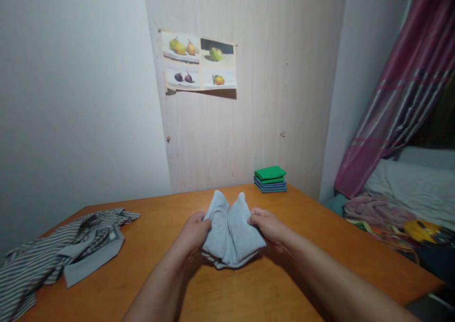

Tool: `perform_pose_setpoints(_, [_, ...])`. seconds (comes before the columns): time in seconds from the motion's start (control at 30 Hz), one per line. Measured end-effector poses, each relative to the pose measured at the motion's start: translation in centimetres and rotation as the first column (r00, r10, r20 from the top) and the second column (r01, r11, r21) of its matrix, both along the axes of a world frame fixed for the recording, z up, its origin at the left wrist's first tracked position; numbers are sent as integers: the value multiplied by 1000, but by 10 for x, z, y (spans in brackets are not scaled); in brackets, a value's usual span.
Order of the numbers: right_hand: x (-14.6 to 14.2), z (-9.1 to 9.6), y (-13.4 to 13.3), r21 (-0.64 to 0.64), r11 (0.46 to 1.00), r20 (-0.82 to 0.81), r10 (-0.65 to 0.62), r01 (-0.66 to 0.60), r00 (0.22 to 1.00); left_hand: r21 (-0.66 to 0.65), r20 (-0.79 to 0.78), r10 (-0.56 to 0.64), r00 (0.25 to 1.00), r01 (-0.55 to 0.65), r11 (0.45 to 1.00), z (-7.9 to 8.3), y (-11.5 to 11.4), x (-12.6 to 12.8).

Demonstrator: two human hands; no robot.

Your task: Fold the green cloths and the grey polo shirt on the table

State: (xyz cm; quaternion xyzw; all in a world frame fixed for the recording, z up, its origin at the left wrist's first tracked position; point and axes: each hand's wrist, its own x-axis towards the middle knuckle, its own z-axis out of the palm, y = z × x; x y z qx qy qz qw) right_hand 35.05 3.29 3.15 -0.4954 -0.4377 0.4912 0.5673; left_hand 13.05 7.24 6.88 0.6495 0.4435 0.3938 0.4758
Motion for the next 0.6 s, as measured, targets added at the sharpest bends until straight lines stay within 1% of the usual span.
perform_pose_setpoints(0.1, [9, -15, -2, -41, 990, 218, -119, 131, 969, -1, -46, 90, 995, -90, 996, -10, 3, -29])
perform_pose_setpoints(0.2, [12, -34, -5, -84, 978, 359, -146, 188, 922, -3, -131, 189, 973, -191, 982, -30, -1, -56])
perform_pose_setpoints(0.27, [11, -40, -7, -65, 971, 416, -182, 229, 891, 36, -188, 269, 945, -267, 963, -43, -5, -72])
perform_pose_setpoints(0.3, [9, -40, -8, -24, 966, 481, -216, 259, 850, 71, -210, 313, 926, -305, 950, -48, -8, -78])
perform_pose_setpoints(0.33, [6, -39, -10, 37, 958, 565, -255, 284, 785, 110, -223, 355, 908, -339, 934, -52, -10, -83])
perform_pose_setpoints(0.4, [-3, -30, -13, 169, 946, 737, -308, 277, 601, 225, -264, 409, 874, -357, 907, -55, -15, -87])
perform_pose_setpoints(0.43, [-11, -25, -16, 218, 946, 806, -313, 241, 501, 293, -300, 412, 860, -328, 898, -54, -18, -86])
perform_pose_setpoints(0.47, [-19, -20, -19, 236, 951, 854, -301, 201, 423, 354, -351, 401, 846, -277, 893, -53, -21, -82])
perform_pose_setpoints(0.53, [-39, -11, -25, 209, 967, 916, -245, 143, 319, 421, -484, 352, 801, -139, 896, -50, -30, -69])
perform_pose_setpoints(0.6, [-59, -6, -29, 131, 979, 963, -163, 154, 213, 400, -615, 308, 726, -49, 915, -48, -41, -53])
